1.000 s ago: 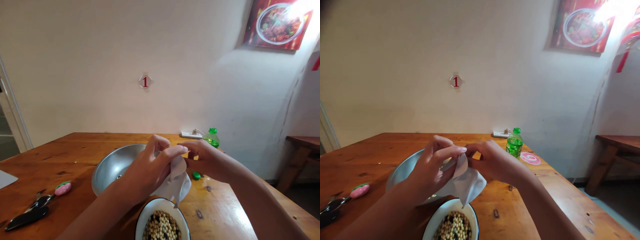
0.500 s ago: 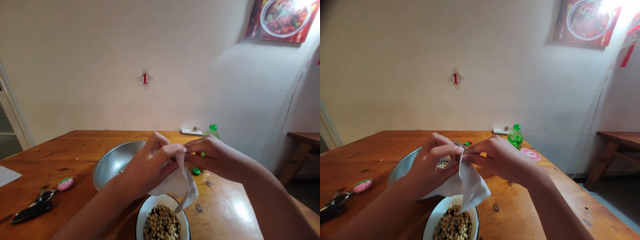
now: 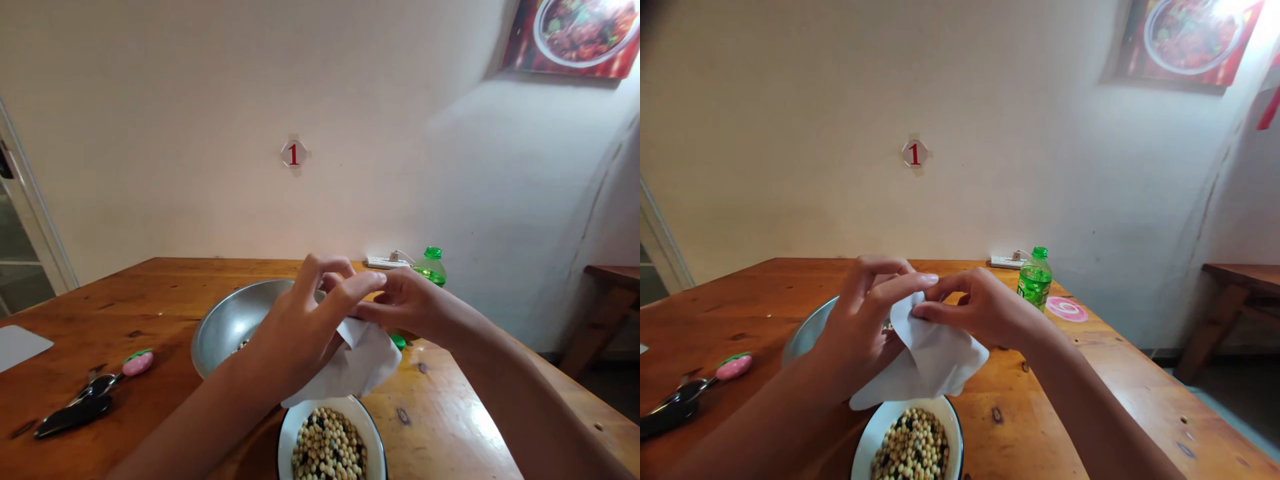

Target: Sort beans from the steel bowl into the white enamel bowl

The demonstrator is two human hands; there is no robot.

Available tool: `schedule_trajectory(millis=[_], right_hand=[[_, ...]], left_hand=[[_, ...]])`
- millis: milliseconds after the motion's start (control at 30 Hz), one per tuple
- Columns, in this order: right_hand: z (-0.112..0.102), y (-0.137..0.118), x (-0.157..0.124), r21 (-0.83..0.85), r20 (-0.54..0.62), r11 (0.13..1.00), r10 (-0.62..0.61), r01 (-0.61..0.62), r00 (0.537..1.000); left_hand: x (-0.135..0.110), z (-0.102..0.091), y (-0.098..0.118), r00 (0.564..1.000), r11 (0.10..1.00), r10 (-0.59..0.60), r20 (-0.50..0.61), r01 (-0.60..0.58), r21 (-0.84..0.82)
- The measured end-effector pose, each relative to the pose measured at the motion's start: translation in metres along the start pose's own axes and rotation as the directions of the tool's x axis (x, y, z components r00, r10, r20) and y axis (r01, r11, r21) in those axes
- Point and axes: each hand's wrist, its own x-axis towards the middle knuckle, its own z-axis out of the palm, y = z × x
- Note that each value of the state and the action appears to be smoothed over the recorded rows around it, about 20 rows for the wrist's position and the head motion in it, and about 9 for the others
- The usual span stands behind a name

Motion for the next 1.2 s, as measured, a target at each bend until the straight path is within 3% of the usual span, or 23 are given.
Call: schedule_trajectory(millis=[167, 467, 900, 1200], right_hand=[[0.002, -0.003, -0.001, 0.199, 0.0, 0.978, 0.07, -0.069, 0.998], [0.009, -0.002, 0.002, 0.471, -0.003, 0.881, 0.037, -0.031, 0.999], [0.003, -0.005, 0.0, 0.37, -0.065, 0.928, -0.007, 0.03, 0.998], [-0.001, -0.005, -0.002, 0.44, -0.069, 0.896, -0.032, 0.059, 0.997]], left_hand=[[0.002, 0.001, 0.003, 0.996, 0.998, 0.018, -0.087, -0.014, 0.054], [0.005, -0.004, 0.006, 0.991, 0.997, -0.026, -0.128, 0.034, 0.062], [0.005, -0.006, 0.004, 0.986, 0.995, -0.055, -0.155, 0.041, -0.087], [0.009, -0.011, 0.007, 0.992, 0.998, -0.056, -0.112, 0.057, 0.002]])
